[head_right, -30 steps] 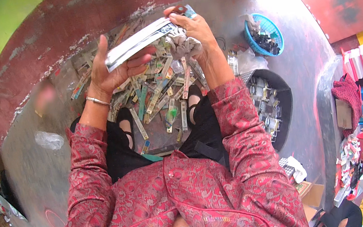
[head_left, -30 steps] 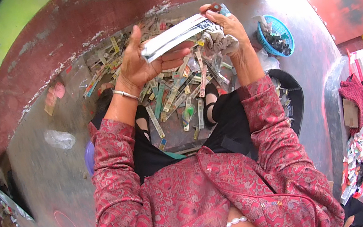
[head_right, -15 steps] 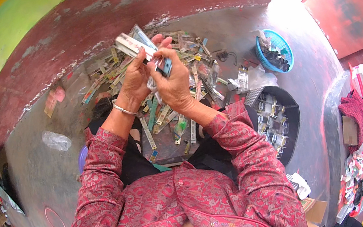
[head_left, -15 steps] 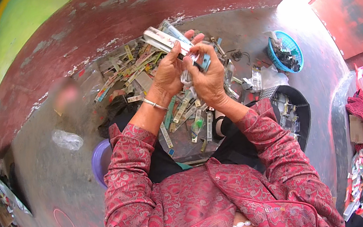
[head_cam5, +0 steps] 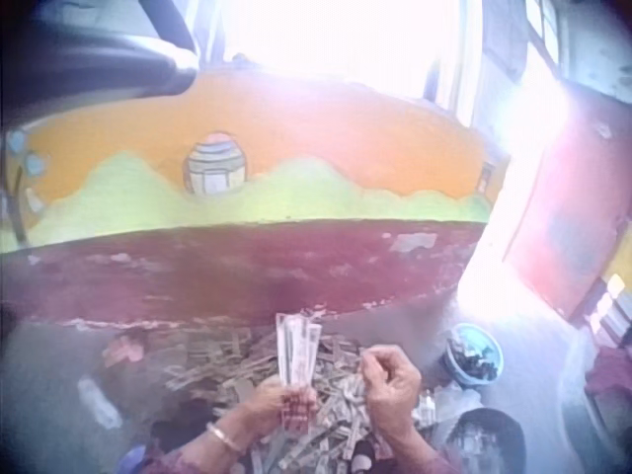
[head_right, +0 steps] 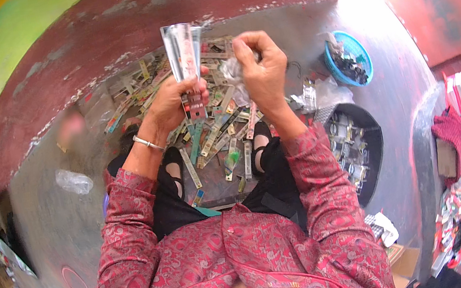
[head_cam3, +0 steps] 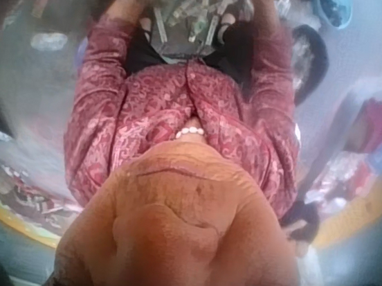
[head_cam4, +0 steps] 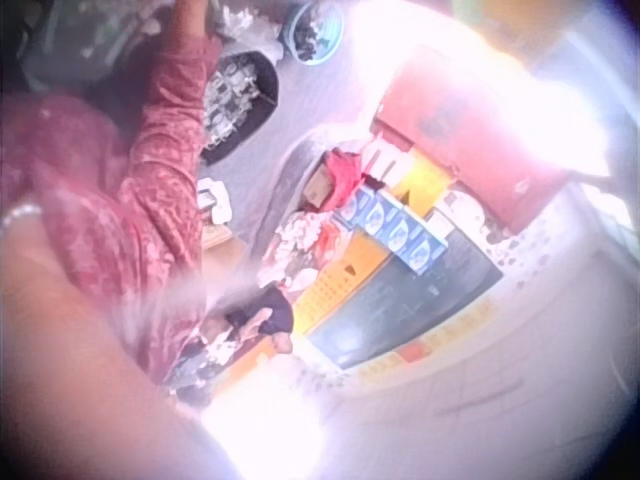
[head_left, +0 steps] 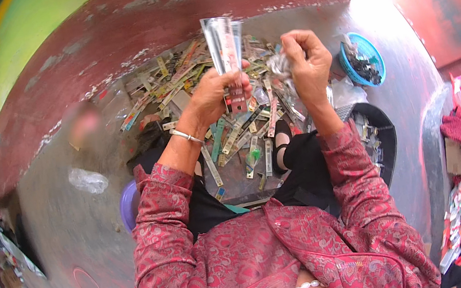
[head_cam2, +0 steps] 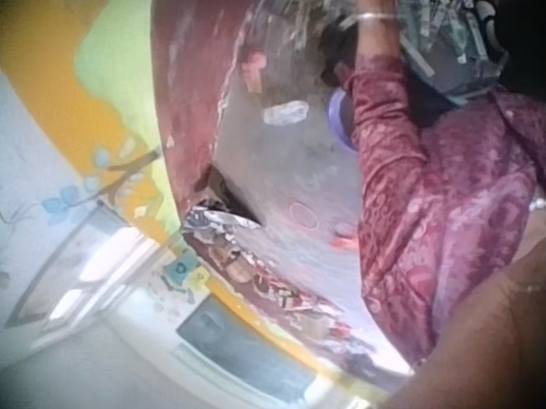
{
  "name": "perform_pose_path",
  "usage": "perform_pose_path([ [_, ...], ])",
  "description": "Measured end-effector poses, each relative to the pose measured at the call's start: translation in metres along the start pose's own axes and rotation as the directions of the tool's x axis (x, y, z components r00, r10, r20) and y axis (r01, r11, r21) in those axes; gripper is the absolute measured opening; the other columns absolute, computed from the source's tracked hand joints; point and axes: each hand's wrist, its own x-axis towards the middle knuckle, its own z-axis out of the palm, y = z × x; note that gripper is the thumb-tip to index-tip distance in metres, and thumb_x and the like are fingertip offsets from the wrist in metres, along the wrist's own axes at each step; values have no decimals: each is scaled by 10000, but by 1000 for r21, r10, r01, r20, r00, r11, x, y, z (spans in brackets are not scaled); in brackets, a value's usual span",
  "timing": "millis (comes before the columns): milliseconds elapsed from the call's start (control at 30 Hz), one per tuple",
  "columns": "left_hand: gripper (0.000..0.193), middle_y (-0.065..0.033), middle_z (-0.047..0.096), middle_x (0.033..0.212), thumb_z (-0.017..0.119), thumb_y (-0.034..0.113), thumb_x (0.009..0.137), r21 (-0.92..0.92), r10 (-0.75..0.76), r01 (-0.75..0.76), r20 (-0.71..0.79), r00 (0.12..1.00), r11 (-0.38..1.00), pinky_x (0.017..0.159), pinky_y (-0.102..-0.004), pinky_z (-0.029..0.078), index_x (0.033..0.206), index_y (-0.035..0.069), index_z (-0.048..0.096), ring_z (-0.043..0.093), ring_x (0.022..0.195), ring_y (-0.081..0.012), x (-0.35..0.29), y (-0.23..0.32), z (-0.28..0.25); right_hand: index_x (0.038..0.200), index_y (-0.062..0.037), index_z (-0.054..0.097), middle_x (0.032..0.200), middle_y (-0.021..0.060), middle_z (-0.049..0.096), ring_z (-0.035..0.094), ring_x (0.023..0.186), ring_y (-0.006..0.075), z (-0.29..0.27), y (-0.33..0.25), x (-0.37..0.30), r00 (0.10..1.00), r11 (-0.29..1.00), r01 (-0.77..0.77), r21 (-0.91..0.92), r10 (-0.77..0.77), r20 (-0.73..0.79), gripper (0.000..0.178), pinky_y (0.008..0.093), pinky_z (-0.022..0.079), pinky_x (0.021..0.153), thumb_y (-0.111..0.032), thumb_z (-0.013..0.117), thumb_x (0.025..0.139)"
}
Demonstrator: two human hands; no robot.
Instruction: The person picks up several individual retail packages from the floor, gathers them together, and places them into a clear plastic bag. They then tie the bag shut and place it into a larger container among other packaged items.
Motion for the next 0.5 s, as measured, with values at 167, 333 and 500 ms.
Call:
perform_pose_path([
  [167,199,-45,556,653,528,159,854,177,-232,209,120,965,962,467,-216,432,972,-2,519,556,531,-119,-8,-29,26,822,-43,583,741,116,563,559,683,288,29,11,4,817,778,568,-269,-495,295,106,349,454,604,-83,630,736],
  [333,257,-25,536,648,544,192,856,248,-374,331,153,915,911,467,-216,427,1018,-4,513,520,515,-99,-17,-27,30,908,-36,607,786,122,598,593,698,246,-14,56,49,914,783,359,-508,-406,20,163,338,468,643,-143,613,785],
  [500,302,-35,534,694,544,209,855,23,-175,173,68,982,985,512,-246,455,1046,-21,498,521,559,-119,-18,-15,20,911,5,598,728,85,608,606,610,180,-67,73,54,871,802,-456,386,491,7,328,274,501,539,-315,585,839],
])
